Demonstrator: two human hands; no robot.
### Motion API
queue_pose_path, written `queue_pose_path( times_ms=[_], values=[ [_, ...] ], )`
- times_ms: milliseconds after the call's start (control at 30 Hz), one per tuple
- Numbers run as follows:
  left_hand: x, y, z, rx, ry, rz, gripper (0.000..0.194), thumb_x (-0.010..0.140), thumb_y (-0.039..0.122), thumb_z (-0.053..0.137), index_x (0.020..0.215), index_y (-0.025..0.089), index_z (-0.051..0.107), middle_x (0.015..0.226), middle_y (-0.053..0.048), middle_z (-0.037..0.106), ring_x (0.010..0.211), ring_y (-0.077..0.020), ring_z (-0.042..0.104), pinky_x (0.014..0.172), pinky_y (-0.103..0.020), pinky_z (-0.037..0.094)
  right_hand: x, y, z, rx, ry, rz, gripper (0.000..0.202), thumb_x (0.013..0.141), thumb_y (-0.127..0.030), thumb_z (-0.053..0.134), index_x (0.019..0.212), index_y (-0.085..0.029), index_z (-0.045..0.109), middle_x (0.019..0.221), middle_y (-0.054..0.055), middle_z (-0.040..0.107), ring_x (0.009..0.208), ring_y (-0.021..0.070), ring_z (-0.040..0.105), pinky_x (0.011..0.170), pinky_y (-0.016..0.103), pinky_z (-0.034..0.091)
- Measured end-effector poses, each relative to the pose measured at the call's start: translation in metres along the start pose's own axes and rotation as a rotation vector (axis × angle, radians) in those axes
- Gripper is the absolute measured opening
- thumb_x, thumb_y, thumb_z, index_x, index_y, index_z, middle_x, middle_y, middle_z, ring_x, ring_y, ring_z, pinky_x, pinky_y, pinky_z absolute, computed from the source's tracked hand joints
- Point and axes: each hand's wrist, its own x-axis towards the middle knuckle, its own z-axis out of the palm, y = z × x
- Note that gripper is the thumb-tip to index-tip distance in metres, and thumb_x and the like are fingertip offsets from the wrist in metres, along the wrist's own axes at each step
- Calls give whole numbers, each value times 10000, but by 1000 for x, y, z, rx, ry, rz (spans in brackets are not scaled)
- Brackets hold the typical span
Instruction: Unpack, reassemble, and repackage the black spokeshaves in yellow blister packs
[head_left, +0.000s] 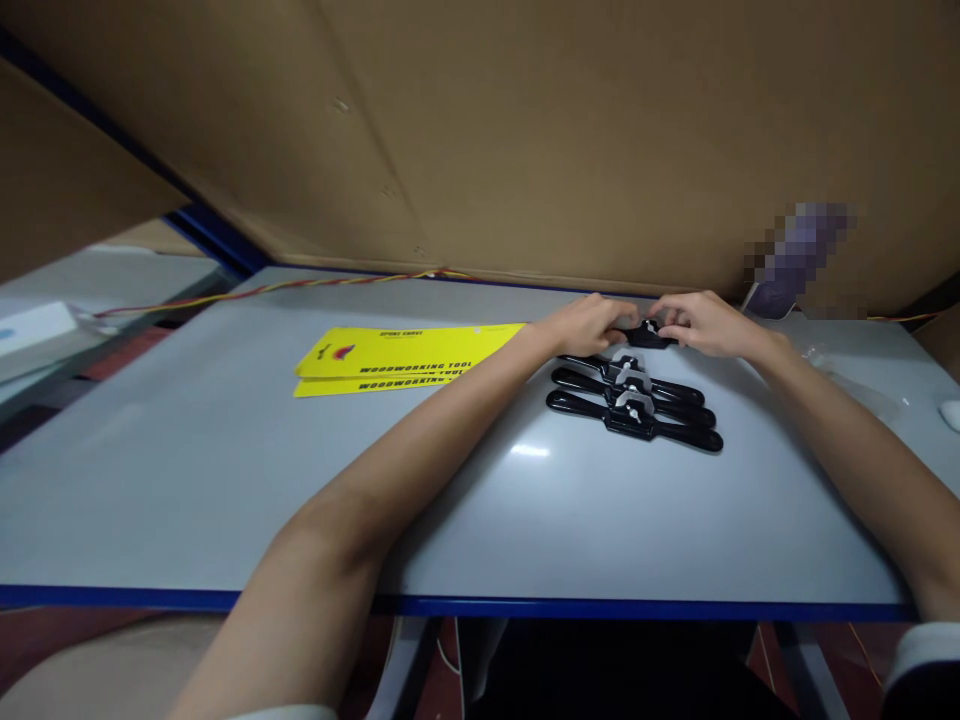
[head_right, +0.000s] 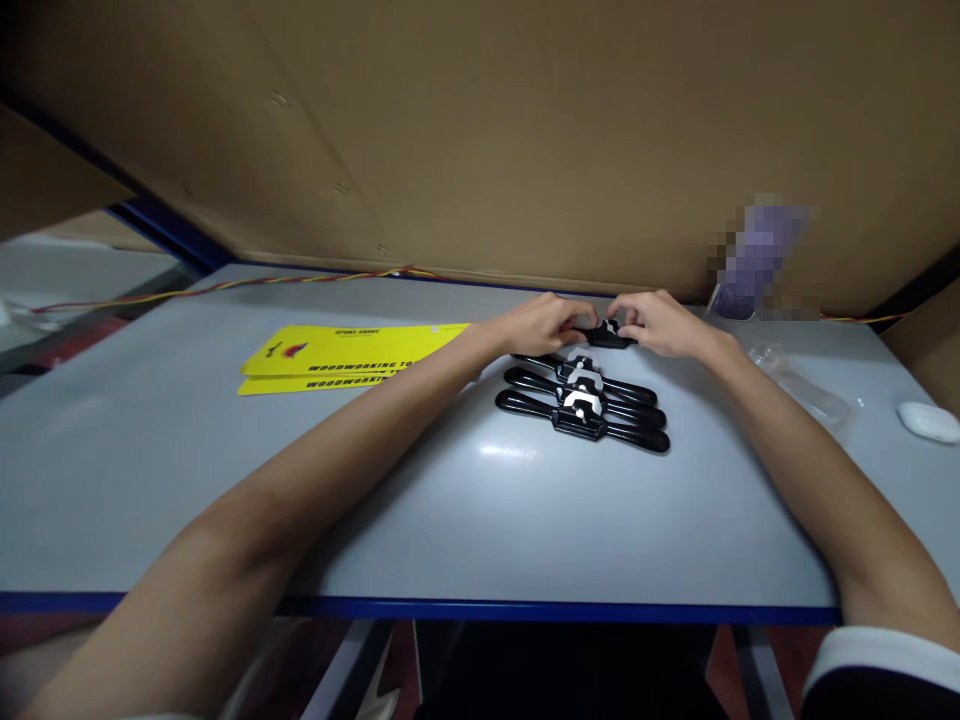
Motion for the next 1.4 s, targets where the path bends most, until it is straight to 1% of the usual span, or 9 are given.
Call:
queue_pose_path(
  times_ms=[167,267,367,467,633,867,1000,1167,1400],
  values=[
    [-1,4,-1,41,-12,-22,305,883,209,575,1169,189,681,905,-43,728,847,-220,663,788,-304,435,0,0,0,22,9,18,253,852,-272,669,1090,-193,695,808,34,735,711,198,638,708,330,475],
    [-2,6,0,57,-7,-46,400,895,228,577,1288,166,623,874,-57,728,855,-246,683,788,-318,454,-1,1,2,27,8,6,248,845,-272,670,1083,-202,679,795,21,722,707,193,627,692,322,467],
    [-3,10,-1,54,6,-69,534,934,300,569,1441,141,512,884,-70,739,868,-269,696,826,-345,473,0,1,4,18,-1,-3,222,846,-269,664,1059,-204,666,773,12,702,693,187,608,682,318,451],
    [-2,14,-1,64,19,-104,561,995,383,530,1507,161,471,968,-93,763,941,-287,709,889,-368,480,0,1,4,45,-7,4,225,873,-288,641,1079,-197,652,792,20,697,698,187,601,689,321,446],
    [-1,14,2,134,34,-133,540,1001,457,572,1476,199,547,1068,-119,772,1058,-322,714,895,-372,492,-1,1,2,53,-20,-26,352,888,-294,609,1219,-181,656,807,17,664,696,180,582,693,320,438],
    [-1,15,2,117,38,-129,501,993,448,604,1439,218,598,1077,-107,781,1067,-316,723,886,-355,494,-2,4,-1,115,-59,-37,389,902,-431,629,1202,-201,722,793,17,685,666,171,588,686,320,448],
    [0,14,5,124,66,-135,476,1018,438,564,1438,218,605,1068,-108,783,1072,-304,723,897,-352,490,-1,5,-1,164,-67,-17,378,924,-391,586,1215,-186,715,737,7,661,616,168,582,670,320,460],
    [1,15,8,134,76,-173,447,1022,399,558,1429,222,613,1060,-105,785,1074,-303,722,898,-353,489,0,8,2,148,-45,-28,356,935,-338,569,1234,-203,708,708,-8,635,635,167,579,673,312,450],
    [1,18,7,142,71,-193,423,1022,382,549,1414,239,620,1099,-109,784,1076,-311,725,888,-361,497,1,8,3,139,-47,-41,358,928,-381,589,1216,-199,702,727,-5,645,631,166,563,670,313,440]
  ],
)
